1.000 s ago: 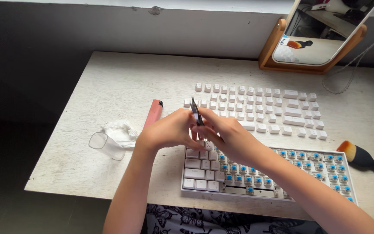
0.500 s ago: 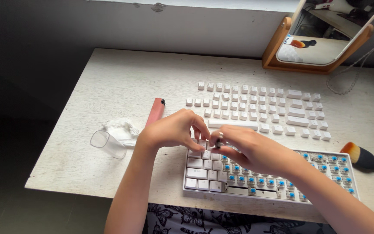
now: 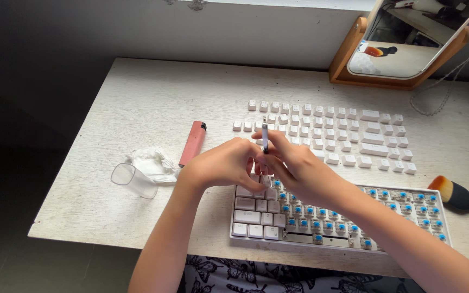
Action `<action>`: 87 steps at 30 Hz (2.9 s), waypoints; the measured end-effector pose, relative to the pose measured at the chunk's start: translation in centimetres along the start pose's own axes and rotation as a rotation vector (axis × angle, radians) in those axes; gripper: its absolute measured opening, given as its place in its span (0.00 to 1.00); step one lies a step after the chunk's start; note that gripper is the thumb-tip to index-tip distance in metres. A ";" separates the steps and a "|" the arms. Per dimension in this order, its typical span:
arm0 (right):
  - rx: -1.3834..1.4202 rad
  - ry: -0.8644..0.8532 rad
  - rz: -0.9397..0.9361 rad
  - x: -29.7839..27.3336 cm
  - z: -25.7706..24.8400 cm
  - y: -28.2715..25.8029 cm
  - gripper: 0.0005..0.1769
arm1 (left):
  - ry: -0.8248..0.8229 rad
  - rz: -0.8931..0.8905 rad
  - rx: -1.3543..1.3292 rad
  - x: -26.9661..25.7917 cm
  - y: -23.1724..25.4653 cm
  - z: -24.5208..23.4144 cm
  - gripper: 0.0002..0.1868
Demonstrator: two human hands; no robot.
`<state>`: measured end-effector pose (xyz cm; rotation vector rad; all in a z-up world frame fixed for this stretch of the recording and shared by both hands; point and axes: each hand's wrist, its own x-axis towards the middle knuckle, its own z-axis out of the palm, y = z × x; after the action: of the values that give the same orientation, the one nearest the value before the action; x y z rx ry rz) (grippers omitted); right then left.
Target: The person uses a keycap puller to remove white keycaps from a mechanical keyboard and places them on the table. They then use tweezers to adjust the blue switches and reattach the keycaps one by one.
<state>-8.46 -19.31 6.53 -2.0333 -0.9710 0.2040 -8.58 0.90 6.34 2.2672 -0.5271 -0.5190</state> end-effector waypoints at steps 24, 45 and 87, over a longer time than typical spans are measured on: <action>-0.190 -0.103 -0.152 -2.1 -0.6 1.1 0.17 | 0.035 0.211 0.010 -0.5 -0.1 -0.8 0.11; -0.065 -0.005 -0.237 -1.9 -0.3 0.8 0.16 | 0.096 0.270 0.001 0.0 -0.2 0.0 0.15; 0.189 0.057 0.150 -2.3 -0.9 1.0 0.11 | 0.038 0.200 -0.070 -0.2 0.4 -0.7 0.14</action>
<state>-9.00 -21.84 5.90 -1.9270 -0.7357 0.3055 -8.46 1.15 7.17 2.1252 -0.6970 -0.3873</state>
